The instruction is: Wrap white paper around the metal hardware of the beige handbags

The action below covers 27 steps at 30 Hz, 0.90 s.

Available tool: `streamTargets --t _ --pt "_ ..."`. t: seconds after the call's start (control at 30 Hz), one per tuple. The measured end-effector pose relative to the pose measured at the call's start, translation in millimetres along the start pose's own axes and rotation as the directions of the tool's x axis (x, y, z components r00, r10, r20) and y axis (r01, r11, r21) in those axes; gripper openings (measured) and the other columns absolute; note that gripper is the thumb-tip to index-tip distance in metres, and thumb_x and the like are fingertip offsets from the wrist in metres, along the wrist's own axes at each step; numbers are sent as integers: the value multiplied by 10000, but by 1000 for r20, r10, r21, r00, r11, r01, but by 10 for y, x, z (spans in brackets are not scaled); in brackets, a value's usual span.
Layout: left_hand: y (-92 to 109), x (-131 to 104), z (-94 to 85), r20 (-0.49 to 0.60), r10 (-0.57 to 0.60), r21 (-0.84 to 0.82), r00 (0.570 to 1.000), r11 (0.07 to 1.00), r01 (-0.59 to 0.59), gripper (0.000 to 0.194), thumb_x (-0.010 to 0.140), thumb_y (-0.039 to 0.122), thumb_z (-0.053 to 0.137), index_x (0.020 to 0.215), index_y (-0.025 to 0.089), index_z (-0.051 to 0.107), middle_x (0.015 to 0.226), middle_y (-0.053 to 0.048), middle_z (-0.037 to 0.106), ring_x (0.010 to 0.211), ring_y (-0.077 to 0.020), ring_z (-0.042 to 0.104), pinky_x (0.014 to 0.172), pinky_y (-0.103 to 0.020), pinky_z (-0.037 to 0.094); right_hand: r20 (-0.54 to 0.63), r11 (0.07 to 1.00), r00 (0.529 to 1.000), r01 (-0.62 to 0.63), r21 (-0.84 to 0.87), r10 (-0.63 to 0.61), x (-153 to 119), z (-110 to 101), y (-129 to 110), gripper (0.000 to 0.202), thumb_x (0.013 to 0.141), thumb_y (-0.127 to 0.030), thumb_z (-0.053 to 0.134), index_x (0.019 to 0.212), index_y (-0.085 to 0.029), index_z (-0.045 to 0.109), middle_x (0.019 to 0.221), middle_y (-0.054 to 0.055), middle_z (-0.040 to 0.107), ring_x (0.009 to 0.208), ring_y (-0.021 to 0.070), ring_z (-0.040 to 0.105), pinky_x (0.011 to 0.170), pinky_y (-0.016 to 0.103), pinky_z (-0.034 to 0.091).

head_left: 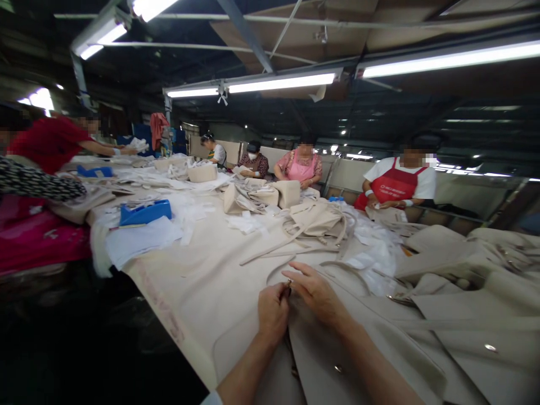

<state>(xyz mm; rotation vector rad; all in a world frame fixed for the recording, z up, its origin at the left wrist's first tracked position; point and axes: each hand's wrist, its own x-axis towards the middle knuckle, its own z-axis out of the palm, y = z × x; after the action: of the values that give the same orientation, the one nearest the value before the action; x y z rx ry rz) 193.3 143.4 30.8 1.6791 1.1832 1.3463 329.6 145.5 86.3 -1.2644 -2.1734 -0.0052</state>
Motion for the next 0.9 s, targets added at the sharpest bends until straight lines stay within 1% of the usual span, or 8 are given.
streamTargets --t 0.1,0.2,0.3,0.47,0.6,0.77,0.83,0.9 --pt "-7 13 -22 31 2 -16 1000 1000 -2 250 838 262 473 726 213 691 746 -56 711 713 -218 596 708 -318 397 172 971 984 86 -221 -48 118 -119 -63 281 876 -135 475 926 -220 738 1329 104 608 1206 246 559 992 378 460" --pt "-32 30 -40 63 -16 -80 998 997 21 248 840 319 477 756 219 688 804 -46 719 768 -224 600 729 -314 399 253 930 962 184 -317 -104 169 -140 -99 255 867 -91 483 868 -210 710 1325 92 612 1177 251 566 940 365 471" --pt "-56 57 -38 94 -56 -160 994 985 70 235 806 345 501 686 214 654 722 -17 677 751 -208 570 704 -292 391 229 901 968 191 -389 -106 125 -115 -81 237 875 -85 485 877 -205 689 1287 95 626 1137 254 575 893 353 461" --pt "-104 108 35 155 -129 -300 979 939 171 241 722 374 576 559 197 567 564 23 517 650 -159 469 632 -273 334 110 894 994 37 -447 14 -20 -84 -60 183 887 -121 511 854 -207 669 1090 79 661 958 210 595 806 309 433" --pt "-175 118 74 235 -202 -444 951 848 290 301 669 461 611 573 182 553 550 22 514 584 -138 455 617 -276 354 236 851 972 130 -509 -7 -31 -146 -78 202 865 -82 501 834 -183 674 954 107 663 945 241 574 857 357 404" --pt "-236 88 16 259 -235 -554 937 759 343 348 634 500 660 618 157 602 588 -9 594 592 -142 510 637 -284 393 252 966 963 -23 -258 91 -90 -497 -255 225 890 -135 474 770 -184 658 879 76 678 877 203 603 826 319 439" --pt "-236 80 -6 252 -233 -572 939 747 338 334 641 479 662 638 147 634 615 -26 632 607 -149 539 650 -288 412 324 993 939 -117 -4 112 -315 -618 -417 270 928 -263 479 729 -210 655 795 27 684 787 173 622 743 278 462" --pt "-219 84 -17 244 -225 -574 943 750 328 322 652 457 656 659 135 670 650 -45 669 634 -162 574 679 -300 437 358 931 913 -286 227 194 -676 -642 -584 322 913 -386 531 660 -228 652 678 -8 664 654 147 612 639 253 467"
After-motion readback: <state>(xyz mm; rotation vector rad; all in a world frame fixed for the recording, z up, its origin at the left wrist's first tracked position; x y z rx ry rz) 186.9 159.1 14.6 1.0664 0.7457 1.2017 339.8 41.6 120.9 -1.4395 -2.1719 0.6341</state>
